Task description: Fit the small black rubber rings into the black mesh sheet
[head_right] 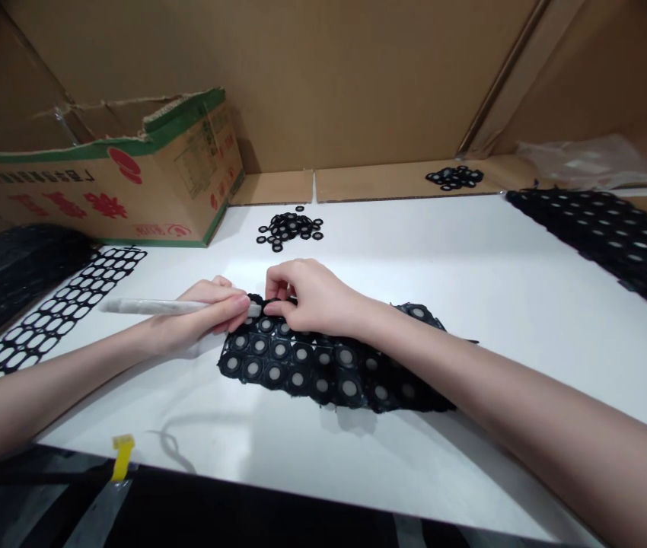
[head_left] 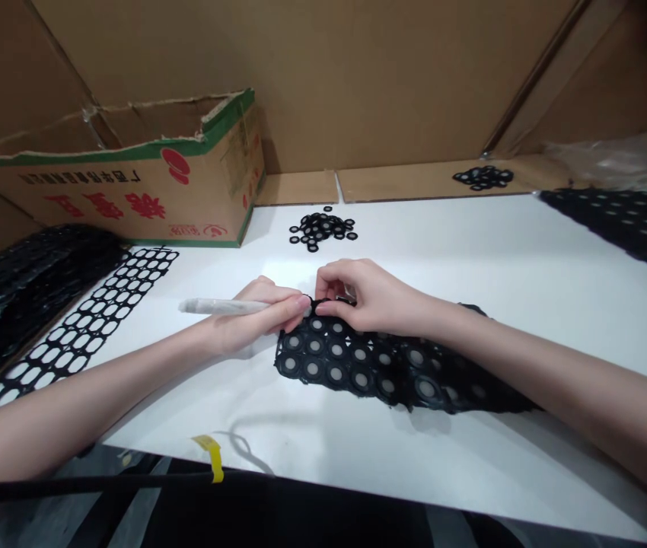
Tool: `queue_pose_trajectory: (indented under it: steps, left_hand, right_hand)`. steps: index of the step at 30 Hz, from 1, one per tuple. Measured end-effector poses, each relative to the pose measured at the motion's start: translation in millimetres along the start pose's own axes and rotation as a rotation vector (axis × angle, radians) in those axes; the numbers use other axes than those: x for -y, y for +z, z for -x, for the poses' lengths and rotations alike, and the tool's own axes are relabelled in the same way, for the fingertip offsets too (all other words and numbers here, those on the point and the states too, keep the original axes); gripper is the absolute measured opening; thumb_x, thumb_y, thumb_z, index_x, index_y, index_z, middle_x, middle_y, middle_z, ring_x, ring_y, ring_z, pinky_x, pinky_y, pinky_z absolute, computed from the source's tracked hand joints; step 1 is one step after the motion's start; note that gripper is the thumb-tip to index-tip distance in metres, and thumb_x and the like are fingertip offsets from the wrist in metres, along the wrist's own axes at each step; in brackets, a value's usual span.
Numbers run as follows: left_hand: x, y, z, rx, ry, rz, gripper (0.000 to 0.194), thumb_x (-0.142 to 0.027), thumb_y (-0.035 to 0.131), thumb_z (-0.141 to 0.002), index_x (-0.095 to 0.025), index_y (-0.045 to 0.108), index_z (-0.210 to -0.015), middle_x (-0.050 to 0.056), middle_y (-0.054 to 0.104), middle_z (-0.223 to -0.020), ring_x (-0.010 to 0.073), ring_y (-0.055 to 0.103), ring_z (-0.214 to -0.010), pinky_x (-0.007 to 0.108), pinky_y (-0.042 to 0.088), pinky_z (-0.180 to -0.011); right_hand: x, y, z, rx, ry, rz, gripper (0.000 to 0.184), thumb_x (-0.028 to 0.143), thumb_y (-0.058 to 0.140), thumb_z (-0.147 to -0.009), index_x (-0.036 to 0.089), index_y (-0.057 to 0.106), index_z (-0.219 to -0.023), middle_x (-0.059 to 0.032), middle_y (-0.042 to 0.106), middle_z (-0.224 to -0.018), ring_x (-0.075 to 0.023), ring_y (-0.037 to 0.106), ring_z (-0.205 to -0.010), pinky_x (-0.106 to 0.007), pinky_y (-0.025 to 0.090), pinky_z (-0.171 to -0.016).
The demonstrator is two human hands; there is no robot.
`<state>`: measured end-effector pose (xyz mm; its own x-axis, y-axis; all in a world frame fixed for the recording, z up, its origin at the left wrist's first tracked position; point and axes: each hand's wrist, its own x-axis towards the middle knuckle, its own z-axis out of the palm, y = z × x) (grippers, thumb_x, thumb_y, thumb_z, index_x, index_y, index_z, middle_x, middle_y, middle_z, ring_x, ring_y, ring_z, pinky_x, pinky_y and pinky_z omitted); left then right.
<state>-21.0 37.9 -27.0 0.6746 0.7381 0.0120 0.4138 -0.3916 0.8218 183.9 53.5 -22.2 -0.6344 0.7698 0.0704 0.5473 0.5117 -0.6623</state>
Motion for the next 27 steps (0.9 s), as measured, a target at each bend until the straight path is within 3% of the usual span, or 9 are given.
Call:
queue_pose_trajectory:
  steps: [4,8,19,27]
  left_hand:
    - [3,-2.0,4,-0.18,-0.036,0.197,0.046,-0.041,0.042,-0.094,-0.015,0.047,-0.057,-0.003,0.04,-0.051,0.0085,0.035,-0.05,0.024,0.026,-0.051]
    - [5,-1.8,10,-0.308,-0.02,0.362,0.047,-0.046,0.047,-0.091,-0.015,0.048,-0.056,-0.003,0.039,-0.049,0.0082,0.032,-0.046,0.026,0.021,-0.046]
    - [-16,8.4,13,-0.111,-0.105,0.185,0.045,-0.036,0.043,-0.092,-0.014,0.045,-0.053,-0.003,0.039,-0.049,0.0078,0.034,-0.05,0.023,0.025,-0.05]
    - [-19,7.8,13,-0.094,-0.105,0.186,0.043,-0.034,0.042,-0.093,-0.015,0.045,-0.054,-0.003,0.038,-0.05,0.0083,0.033,-0.051,0.023,0.026,-0.051]
  right_hand:
    - [2,-1,3,0.005,-0.004,0.152,0.023,0.036,0.068,-0.071,0.018,0.057,-0.079,-0.0037,0.057,-0.073,-0.0183,0.048,-0.071,-0.03,0.035,-0.064]
    - [2,-1,4,0.051,-0.01,0.225,0.023,0.036,0.065,-0.072,0.018,0.051,-0.072,-0.0048,0.054,-0.071,-0.0206,0.047,-0.074,-0.03,0.033,-0.064]
    - [1,-1,2,0.081,-0.052,0.183,0.034,0.03,0.065,-0.073,0.021,0.034,-0.062,-0.0005,0.047,-0.065,-0.0172,0.043,-0.069,-0.029,0.029,-0.061]
    - [-2,0,2,0.066,-0.057,0.155,0.037,0.031,0.065,-0.072,0.021,0.032,-0.061,0.0002,0.046,-0.064,-0.0164,0.042,-0.066,-0.029,0.028,-0.06]
